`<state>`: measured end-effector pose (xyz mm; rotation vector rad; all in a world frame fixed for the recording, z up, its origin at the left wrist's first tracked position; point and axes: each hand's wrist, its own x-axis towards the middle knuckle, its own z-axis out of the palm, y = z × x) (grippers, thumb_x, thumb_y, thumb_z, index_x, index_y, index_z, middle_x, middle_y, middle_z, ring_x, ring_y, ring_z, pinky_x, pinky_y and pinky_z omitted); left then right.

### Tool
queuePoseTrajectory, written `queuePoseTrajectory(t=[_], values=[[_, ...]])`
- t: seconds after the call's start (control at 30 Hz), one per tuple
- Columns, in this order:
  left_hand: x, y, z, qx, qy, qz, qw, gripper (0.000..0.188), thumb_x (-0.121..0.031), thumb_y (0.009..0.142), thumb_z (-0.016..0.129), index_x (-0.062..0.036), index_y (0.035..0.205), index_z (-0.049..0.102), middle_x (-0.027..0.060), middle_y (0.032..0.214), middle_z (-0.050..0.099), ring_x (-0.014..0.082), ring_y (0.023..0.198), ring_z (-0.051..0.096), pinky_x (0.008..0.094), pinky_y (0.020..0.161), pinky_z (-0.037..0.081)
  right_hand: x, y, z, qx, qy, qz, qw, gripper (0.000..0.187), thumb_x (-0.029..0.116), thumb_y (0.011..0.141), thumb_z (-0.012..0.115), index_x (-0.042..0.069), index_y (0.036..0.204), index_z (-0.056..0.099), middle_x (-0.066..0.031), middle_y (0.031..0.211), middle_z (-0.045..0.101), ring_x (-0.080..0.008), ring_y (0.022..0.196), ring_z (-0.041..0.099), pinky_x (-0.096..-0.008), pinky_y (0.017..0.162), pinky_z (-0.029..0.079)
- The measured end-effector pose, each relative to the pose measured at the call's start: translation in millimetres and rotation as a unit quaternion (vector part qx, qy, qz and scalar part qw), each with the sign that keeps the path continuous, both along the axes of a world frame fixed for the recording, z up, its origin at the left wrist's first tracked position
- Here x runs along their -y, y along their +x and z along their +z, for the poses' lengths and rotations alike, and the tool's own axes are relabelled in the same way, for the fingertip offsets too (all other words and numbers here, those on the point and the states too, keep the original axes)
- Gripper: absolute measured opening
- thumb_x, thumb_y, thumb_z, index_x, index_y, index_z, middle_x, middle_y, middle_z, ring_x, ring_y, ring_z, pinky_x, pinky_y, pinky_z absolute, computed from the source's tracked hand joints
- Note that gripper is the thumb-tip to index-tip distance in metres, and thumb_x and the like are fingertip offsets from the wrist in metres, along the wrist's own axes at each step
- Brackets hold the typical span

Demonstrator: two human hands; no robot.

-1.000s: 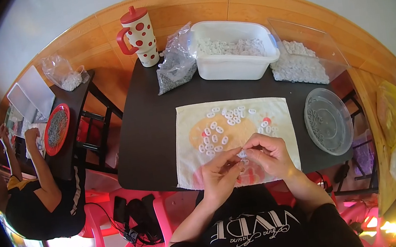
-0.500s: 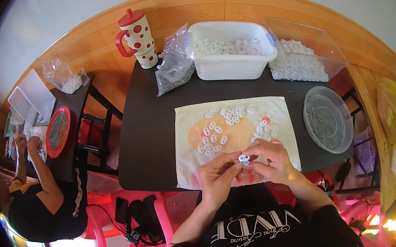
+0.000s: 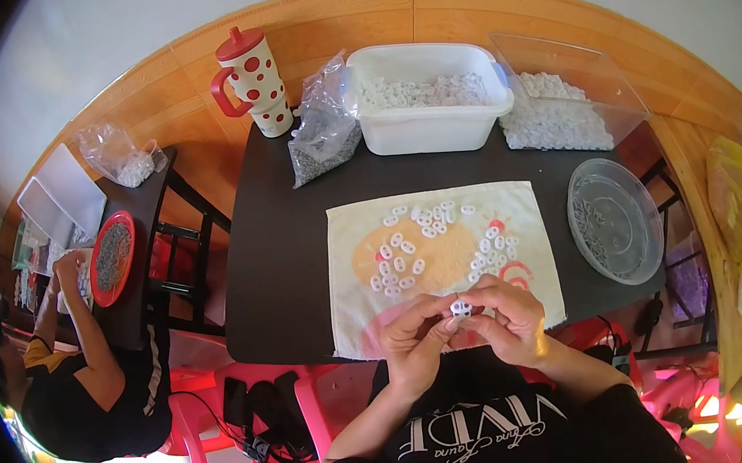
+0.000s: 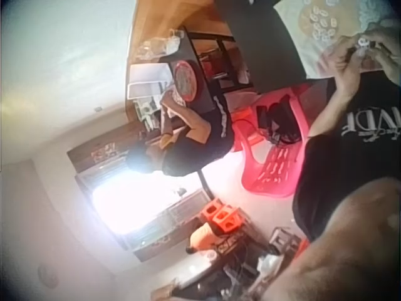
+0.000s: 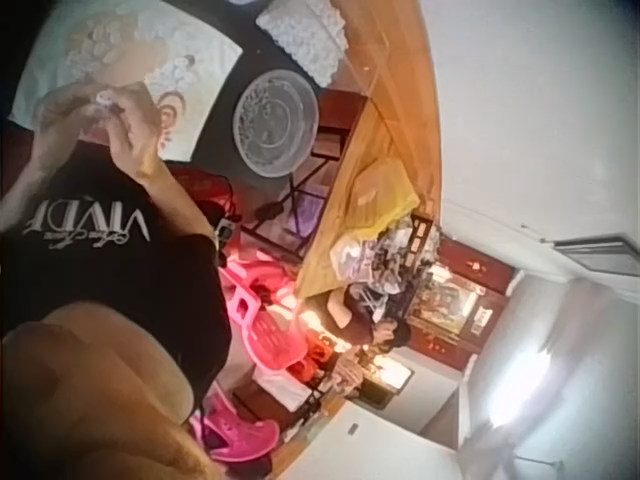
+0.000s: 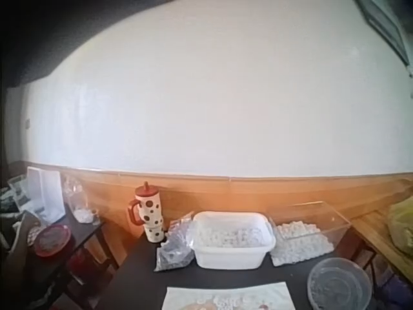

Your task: Inspecting and sorting small white plastic rings on a patterned cloth at a workstation.

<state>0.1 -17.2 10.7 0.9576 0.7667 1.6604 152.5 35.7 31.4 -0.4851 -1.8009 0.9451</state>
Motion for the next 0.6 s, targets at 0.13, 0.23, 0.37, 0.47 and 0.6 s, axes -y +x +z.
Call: queuePoseTrajectory(t=[0.13, 0.23, 0.37, 0.47, 0.6], values=[[9.0, 7.3, 8.4, -0.026, 0.006, 0.020, 0.999, 0.025, 0.011, 0.090, 0.059, 0.0045, 0.113, 0.064, 0.0078, 0.097, 0.061, 0.0096, 0.072, 0.058, 0.0203, 0.058, 0.047, 13.8, 0.1, 12.9, 0.030, 0.060, -0.056, 0.996, 0.031, -0.006, 0.083, 0.066, -0.005, 0.113, 0.062, -0.0157, 0.093, 0.066, -0.0273, 0.075, 0.063, -0.0328, 0.063, 0.050], [17.6, 7.9, 7.6, -0.079, 0.056, 0.083, 0.992, 0.024, 0.011, 0.089, 0.057, 0.0057, 0.112, 0.062, 0.0117, 0.097, 0.060, 0.0099, 0.065, 0.055, 0.0211, 0.056, 0.045, 17.5, -8.7, 22.5, 0.004, 0.086, -0.045, 0.995, 0.033, -0.009, 0.081, 0.065, -0.005, 0.114, 0.061, -0.0152, 0.092, 0.064, -0.0264, 0.071, 0.060, -0.0339, 0.060, 0.048], [17.5, 8.2, 20.5, -0.140, 0.170, 0.135, 0.966, 0.020, 0.007, 0.091, 0.059, 0.0057, 0.111, 0.060, 0.0137, 0.095, 0.060, 0.0107, 0.065, 0.055, 0.0208, 0.055, 0.045, 21.7, -14.8, 24.5, -0.042, 0.129, -0.026, 0.990, 0.029, -0.010, 0.084, 0.064, -0.008, 0.113, 0.060, -0.0142, 0.091, 0.064, -0.0228, 0.071, 0.061, -0.0315, 0.062, 0.049], [18.9, 10.0, 24.0, -0.138, 0.186, 0.139, 0.963, 0.018, 0.003, 0.092, 0.061, 0.0051, 0.111, 0.059, 0.0140, 0.095, 0.060, 0.0107, 0.065, 0.055, 0.0210, 0.054, 0.045, 23.6, -17.7, 28.2, -0.073, 0.170, -0.034, 0.982, 0.032, -0.011, 0.083, 0.064, -0.009, 0.115, 0.060, -0.0135, 0.091, 0.065, -0.0223, 0.071, 0.062, -0.0335, 0.063, 0.049], [20.5, 9.0, 24.2, -0.138, 0.183, 0.149, 0.962, 0.019, 0.001, 0.093, 0.062, 0.0045, 0.111, 0.058, 0.0140, 0.095, 0.060, 0.0107, 0.065, 0.055, 0.0213, 0.053, 0.045, 22.8, -19.9, 30.9, -0.076, 0.171, -0.024, 0.982, 0.031, -0.009, 0.084, 0.064, -0.009, 0.115, 0.061, -0.0134, 0.091, 0.065, -0.0226, 0.071, 0.063, -0.0332, 0.063, 0.049]])
